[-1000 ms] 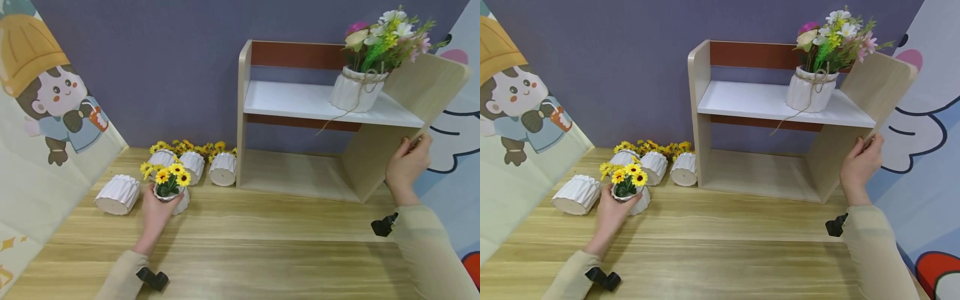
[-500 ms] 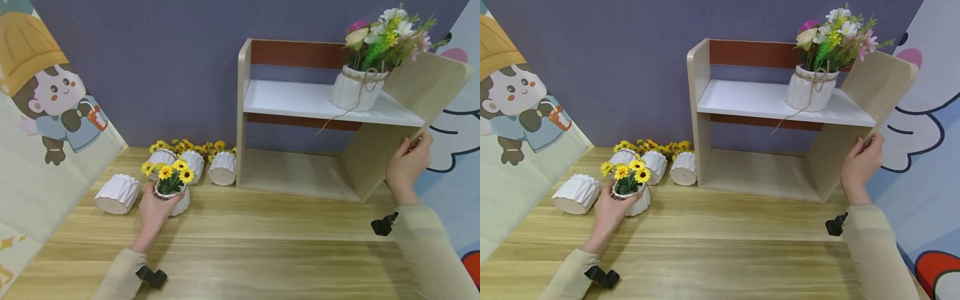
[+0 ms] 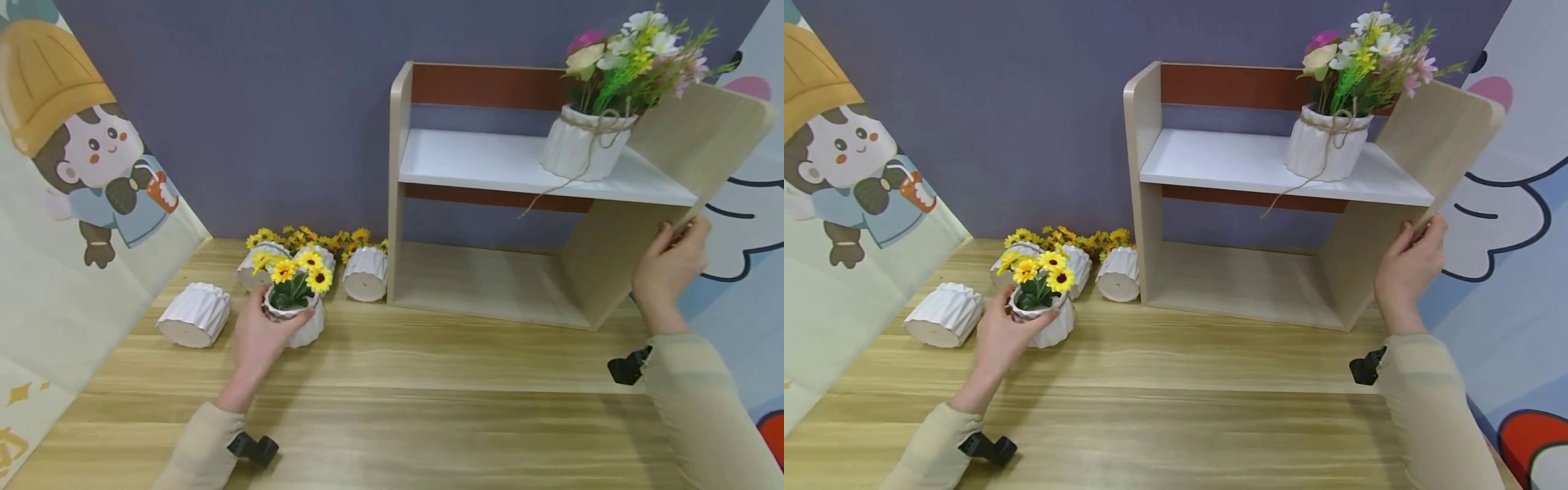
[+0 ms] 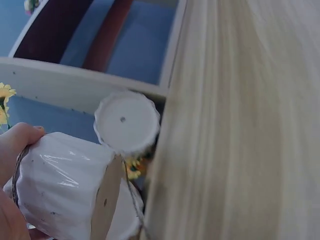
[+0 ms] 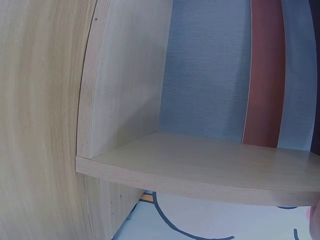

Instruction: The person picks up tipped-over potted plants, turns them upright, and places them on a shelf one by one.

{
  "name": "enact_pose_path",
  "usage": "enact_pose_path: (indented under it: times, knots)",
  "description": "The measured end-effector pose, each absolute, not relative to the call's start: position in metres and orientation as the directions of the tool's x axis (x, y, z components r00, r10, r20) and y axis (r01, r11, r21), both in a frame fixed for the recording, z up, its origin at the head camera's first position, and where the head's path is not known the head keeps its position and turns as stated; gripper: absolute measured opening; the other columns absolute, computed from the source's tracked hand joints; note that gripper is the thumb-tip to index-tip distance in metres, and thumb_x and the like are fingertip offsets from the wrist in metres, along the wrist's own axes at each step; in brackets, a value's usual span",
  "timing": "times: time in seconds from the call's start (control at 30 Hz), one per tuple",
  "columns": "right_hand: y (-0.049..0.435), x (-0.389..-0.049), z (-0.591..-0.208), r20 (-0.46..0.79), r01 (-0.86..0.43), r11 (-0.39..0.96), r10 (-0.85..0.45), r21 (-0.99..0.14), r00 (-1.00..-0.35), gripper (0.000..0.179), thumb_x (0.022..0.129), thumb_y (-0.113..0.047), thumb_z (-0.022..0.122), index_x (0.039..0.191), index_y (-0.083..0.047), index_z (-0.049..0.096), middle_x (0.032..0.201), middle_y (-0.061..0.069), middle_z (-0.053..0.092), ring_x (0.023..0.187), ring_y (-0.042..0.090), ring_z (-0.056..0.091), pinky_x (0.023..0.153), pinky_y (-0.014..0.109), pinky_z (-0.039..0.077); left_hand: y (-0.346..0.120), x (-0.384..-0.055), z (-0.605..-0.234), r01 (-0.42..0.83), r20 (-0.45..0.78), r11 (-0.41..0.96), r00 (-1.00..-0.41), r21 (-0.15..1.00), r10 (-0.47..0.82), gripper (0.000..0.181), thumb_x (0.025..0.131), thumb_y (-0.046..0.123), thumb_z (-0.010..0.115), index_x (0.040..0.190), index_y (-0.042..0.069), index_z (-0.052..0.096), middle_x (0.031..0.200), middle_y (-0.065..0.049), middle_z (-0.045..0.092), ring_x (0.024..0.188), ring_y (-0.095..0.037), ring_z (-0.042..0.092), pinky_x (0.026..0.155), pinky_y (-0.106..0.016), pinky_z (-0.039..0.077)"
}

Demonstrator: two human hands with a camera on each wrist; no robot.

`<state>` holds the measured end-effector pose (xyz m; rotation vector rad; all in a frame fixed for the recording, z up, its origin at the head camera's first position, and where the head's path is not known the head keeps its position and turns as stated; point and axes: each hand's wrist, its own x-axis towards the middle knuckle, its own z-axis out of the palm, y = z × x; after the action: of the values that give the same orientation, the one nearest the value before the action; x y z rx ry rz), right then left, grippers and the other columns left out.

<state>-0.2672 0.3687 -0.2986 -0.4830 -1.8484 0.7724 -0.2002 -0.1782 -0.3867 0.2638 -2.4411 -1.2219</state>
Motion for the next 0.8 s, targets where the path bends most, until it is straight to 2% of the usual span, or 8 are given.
enact_pose_path:
  times: [0.1,0.23,0.47,0.67,0.8]
  knots:
    - [0.369,-0.267,-0.298,0.643,-0.001,0.706,0.645,-0.709,-0.412,0.030,0.094,-0.043,0.035,0.120,-0.033,0.045,0.086,-0.019,0.043,0.077,-0.002,0.042,0.064,0.015,0.030,-0.171,-0.197,-0.379,0.031,0.259,0.592,-0.917,0.805,-0.304,0.095,0.059,0.051,0.079,0.132,0.005,0.040,0.125,-0.019,0.051,0.110,-0.034,0.050,0.090,-0.052,0.041]
    - [0.370,-0.268,-0.299,0.647,0.008,0.710,0.645,-0.704,-0.407,0.031,0.094,-0.043,0.035,0.121,-0.032,0.045,0.091,-0.012,0.048,0.078,0.000,0.043,0.064,0.015,0.029,-0.163,-0.194,-0.369,0.069,0.256,0.580,-0.934,0.812,-0.248,0.094,0.060,0.052,0.078,0.133,0.008,0.039,0.126,-0.016,0.050,0.111,-0.032,0.050,0.089,-0.051,0.043]
    - [0.371,-0.268,-0.300,0.665,0.001,0.722,0.639,-0.692,-0.386,0.032,0.094,-0.042,0.035,0.122,-0.030,0.046,0.090,-0.011,0.049,0.075,-0.006,0.038,0.063,0.015,0.028,-0.145,-0.189,-0.349,0.094,0.261,0.610,-0.946,0.787,-0.190,0.093,0.061,0.052,0.077,0.134,0.010,0.039,0.126,-0.013,0.051,0.109,-0.031,0.051,0.088,-0.050,0.044]
    - [0.371,-0.268,-0.299,0.654,0.004,0.711,0.649,-0.703,-0.390,0.031,0.094,-0.042,0.035,0.121,-0.032,0.046,0.091,-0.014,0.048,0.080,0.000,0.044,0.065,0.015,0.029,-0.127,-0.189,-0.332,0.152,0.302,0.603,-0.940,0.783,-0.156,0.088,0.061,0.047,0.079,0.132,0.011,0.042,0.122,-0.010,0.053,0.106,-0.028,0.052,0.087,-0.048,0.046]
    - [0.372,-0.270,-0.300,0.646,0.013,0.708,0.652,-0.706,-0.396,0.031,0.094,-0.041,0.036,0.122,-0.031,0.046,0.094,-0.008,0.051,0.081,0.004,0.045,0.066,0.015,0.029,-0.115,-0.190,-0.323,0.195,0.334,0.593,-0.933,0.781,-0.133,0.086,0.060,0.045,0.080,0.131,0.013,0.043,0.119,-0.008,0.054,0.103,-0.025,0.053,0.084,-0.046,0.047]
